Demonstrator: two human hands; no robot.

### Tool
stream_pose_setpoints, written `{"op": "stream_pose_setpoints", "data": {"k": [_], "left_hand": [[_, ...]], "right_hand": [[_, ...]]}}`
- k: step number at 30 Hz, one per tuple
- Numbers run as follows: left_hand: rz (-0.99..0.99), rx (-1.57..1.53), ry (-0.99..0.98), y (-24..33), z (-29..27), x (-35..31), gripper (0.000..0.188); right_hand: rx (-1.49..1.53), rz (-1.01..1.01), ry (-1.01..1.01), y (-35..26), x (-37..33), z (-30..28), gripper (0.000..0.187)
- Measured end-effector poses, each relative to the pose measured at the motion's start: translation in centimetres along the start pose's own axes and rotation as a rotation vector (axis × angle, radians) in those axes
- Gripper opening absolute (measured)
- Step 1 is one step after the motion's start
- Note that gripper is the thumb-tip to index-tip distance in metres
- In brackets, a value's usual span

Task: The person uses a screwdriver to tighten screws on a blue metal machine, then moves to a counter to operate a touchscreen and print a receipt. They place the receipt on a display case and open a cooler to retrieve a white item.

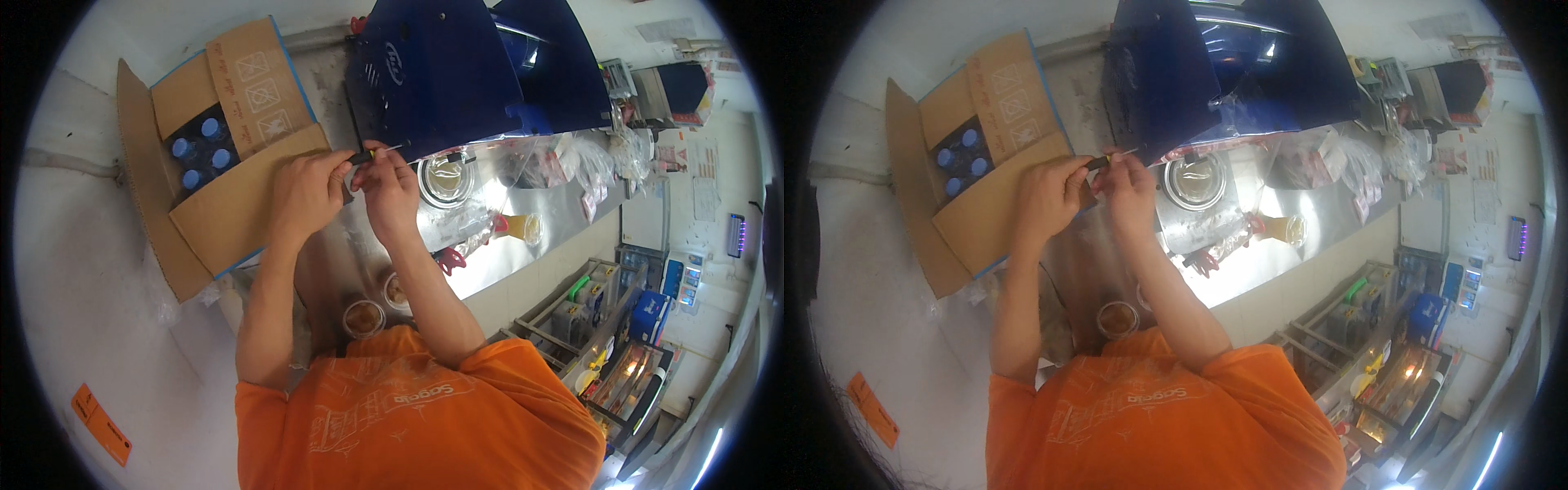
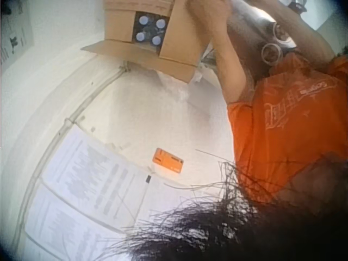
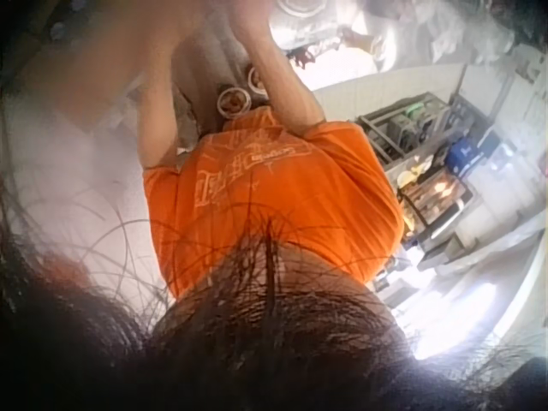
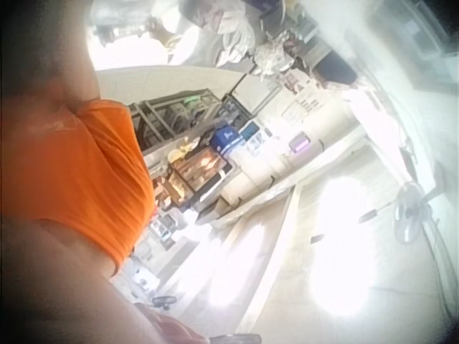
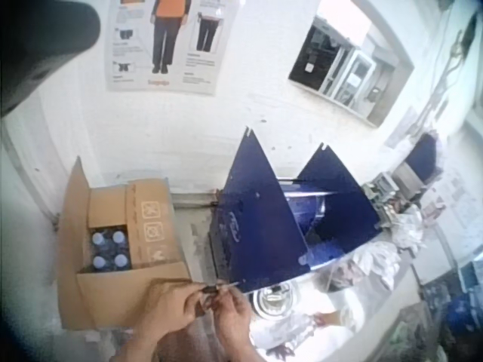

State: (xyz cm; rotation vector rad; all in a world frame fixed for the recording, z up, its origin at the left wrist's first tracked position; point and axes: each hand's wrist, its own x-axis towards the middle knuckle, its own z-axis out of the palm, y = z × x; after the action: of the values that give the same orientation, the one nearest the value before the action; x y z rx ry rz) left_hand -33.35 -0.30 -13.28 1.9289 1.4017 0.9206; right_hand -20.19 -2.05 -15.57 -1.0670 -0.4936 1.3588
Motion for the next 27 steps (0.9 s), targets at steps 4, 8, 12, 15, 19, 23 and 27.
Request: {"op": "stream_pose_setpoints", "data": {"k": [4, 8, 12, 15, 19, 23, 27], "left_hand": [[-0.100, 0.000, -0.298, 0.2, -1.7, 2.1, 0.026], [-0.230, -0.097, -0.278, 0.2, -1.6, 2.5, 0.033], [-0.254, -0.055, -0.196, 0.9, -1.2, 2.4, 0.038], [-0.224, -0.058, -0.103, 0.5, -1.1, 2.7, 0.039], [-0.175, 0.019, -0.032, 0.3, -0.9, 3.1, 0.041], [-0.158, 0.037, -0.026, 0.5, -1.1, 3.3, 0.039], [-0.160, -0.005, -0.034, 1.2, -1.3, 3.4, 0.038]], "right_hand": [[-0.135, -0.005, -0.145, 0.2, 0.3, -0.3, 0.028], [-0.319, 0.052, -0.098, 0.2, 0.8, -0.5, 0.026], [-0.367, 0.080, 0.038, 0.9, 0.8, -0.3, 0.029], [-0.131, 0.005, 0.013, 0.8, 0.3, 1.6, 0.031], [-0.154, 0.045, -0.111, 0.7, 1.0, 0.4, 0.031], [-0.249, 0.126, -0.017, 0.9, 1.5, 0.6, 0.033], [-0.114, 0.066, -0.087, 0.9, 1.1, 0.7, 0.032]]}}
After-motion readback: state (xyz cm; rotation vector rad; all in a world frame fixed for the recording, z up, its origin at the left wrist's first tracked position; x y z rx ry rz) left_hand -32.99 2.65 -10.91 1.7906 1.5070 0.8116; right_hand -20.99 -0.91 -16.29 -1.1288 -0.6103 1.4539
